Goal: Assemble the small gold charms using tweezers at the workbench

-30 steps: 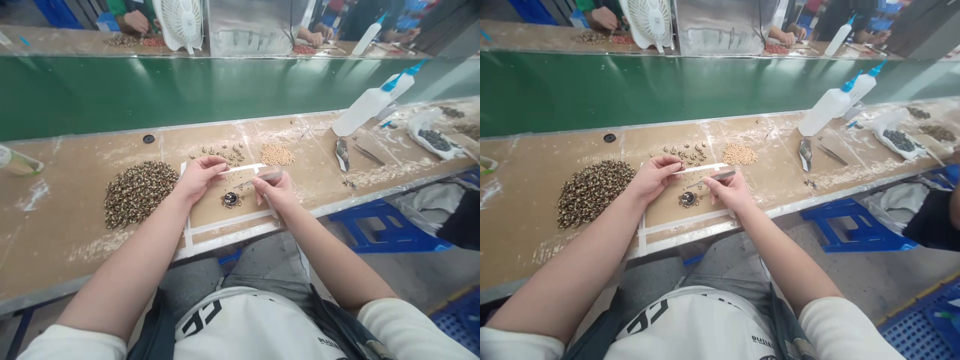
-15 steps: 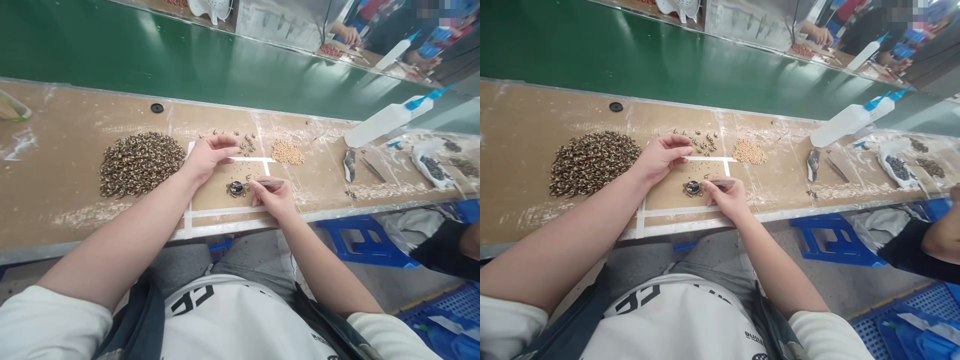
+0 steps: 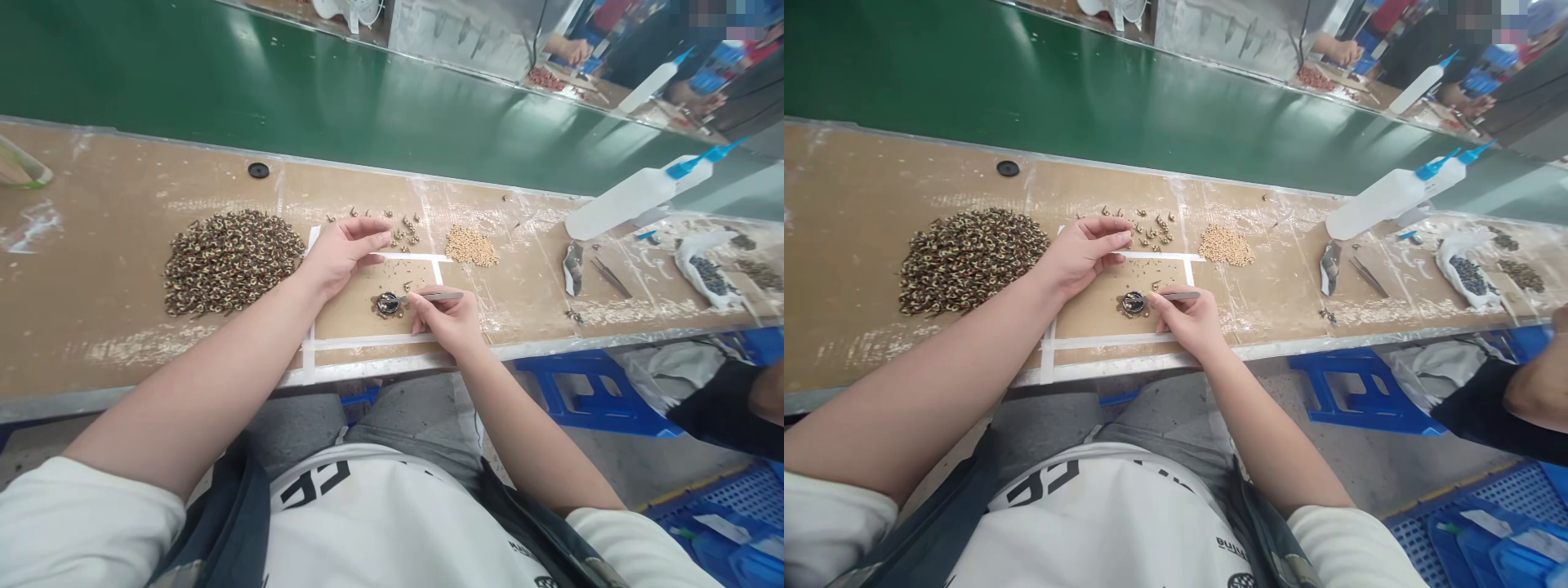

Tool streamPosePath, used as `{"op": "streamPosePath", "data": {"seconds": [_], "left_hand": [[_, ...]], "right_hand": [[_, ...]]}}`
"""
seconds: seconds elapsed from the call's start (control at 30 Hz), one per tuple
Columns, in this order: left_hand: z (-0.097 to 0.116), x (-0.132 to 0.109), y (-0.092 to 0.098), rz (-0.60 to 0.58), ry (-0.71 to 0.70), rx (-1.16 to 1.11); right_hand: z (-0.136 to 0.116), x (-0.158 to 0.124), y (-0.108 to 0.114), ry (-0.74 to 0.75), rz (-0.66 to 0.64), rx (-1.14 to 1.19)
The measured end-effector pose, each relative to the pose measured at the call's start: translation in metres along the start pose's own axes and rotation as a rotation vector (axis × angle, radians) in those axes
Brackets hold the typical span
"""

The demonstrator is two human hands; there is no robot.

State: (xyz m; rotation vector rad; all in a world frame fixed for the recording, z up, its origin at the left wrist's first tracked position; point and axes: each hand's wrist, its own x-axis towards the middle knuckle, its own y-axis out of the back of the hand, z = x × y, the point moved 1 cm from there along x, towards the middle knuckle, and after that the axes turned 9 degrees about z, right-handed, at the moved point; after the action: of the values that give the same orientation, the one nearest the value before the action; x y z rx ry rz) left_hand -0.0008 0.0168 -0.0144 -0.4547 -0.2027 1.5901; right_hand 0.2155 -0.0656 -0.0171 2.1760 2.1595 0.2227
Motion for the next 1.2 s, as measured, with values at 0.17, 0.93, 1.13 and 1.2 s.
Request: {"op": "streamPosePath", "data": {"seconds": [0.17,0.93,1.13,1.2], "left_hand": [[0.000,0.000,0.001,-0.038,0.002,-0.018],[0.004,-0.014,0.000,-0.149,-0.175,0.632],[0.003,-0.013,0.002,-0.116,-0.286,0.757],[0.003,-0.013,0.002,-0.123,-0.330,0.762]], "right_hand": [[-0.002,0.002,0.004,-0.041,0.044,0.076],[0.001,0.051,0.016,-0.021,0.137,0.461],[0.010,0.059,0.010,0.008,0.135,0.388],[0.012,0.060,0.009,-0.005,0.124,0.376]]}}
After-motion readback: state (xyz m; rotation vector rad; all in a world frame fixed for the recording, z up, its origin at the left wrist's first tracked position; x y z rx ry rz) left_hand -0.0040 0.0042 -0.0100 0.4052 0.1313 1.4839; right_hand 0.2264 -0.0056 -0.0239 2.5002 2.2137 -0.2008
